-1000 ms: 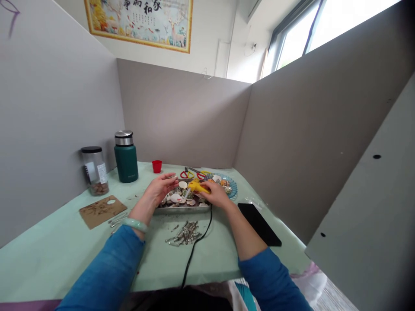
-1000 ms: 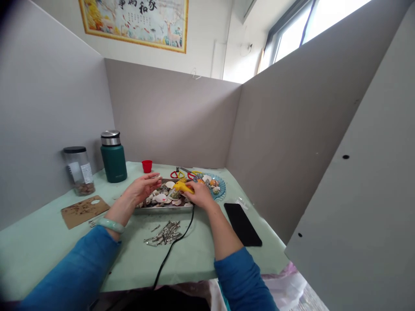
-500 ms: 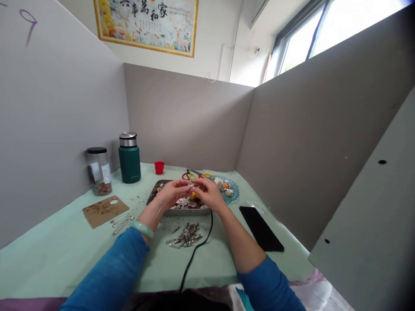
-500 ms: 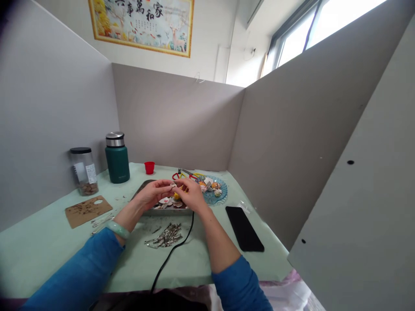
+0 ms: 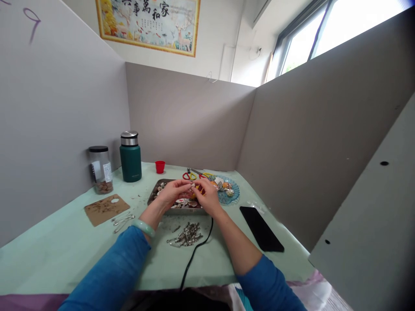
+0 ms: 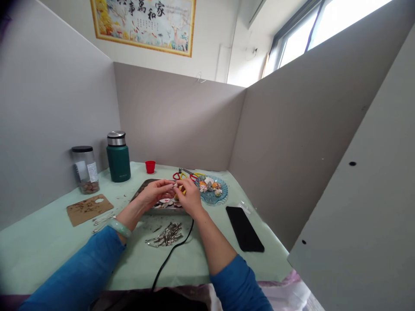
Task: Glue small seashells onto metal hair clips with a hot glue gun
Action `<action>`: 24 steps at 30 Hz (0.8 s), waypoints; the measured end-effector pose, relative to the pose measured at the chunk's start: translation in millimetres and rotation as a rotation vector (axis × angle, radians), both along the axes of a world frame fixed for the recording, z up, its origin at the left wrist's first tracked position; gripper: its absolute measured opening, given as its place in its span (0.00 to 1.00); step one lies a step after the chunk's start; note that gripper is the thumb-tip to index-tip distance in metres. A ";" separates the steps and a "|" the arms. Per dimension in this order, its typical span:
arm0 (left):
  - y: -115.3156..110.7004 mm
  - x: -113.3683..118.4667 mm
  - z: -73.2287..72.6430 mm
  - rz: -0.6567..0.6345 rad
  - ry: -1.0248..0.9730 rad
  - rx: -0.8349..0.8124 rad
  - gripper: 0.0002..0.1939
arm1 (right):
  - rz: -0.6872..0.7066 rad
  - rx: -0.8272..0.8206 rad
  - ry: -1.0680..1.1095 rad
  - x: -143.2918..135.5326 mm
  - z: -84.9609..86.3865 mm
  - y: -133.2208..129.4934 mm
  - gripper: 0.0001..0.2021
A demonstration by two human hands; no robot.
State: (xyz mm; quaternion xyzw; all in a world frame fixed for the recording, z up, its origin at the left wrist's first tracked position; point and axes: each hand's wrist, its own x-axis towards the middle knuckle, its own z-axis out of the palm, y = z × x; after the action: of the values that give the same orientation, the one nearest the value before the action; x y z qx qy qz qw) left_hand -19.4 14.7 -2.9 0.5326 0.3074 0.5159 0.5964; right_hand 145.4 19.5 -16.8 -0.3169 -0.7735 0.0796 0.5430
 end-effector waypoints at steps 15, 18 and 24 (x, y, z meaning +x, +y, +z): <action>-1.9 3.1 1.4 0.041 0.070 0.001 0.17 | -0.145 0.196 -0.175 -1.0 -3.6 -3.7 0.10; -3.2 3.5 2.8 0.057 0.070 0.003 0.16 | -0.155 0.205 -0.183 -1.2 -3.8 -4.1 0.10; -2.2 2.8 0.9 0.055 0.068 0.011 0.17 | -0.160 0.210 -0.156 -0.7 -5.2 -3.0 0.10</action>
State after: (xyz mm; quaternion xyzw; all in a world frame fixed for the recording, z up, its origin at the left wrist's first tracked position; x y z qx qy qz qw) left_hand -16.5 12.5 -2.0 0.5444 0.3390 0.5154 0.5684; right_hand 144.7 16.5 -22.1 -0.3243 -0.7897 -0.0700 0.5160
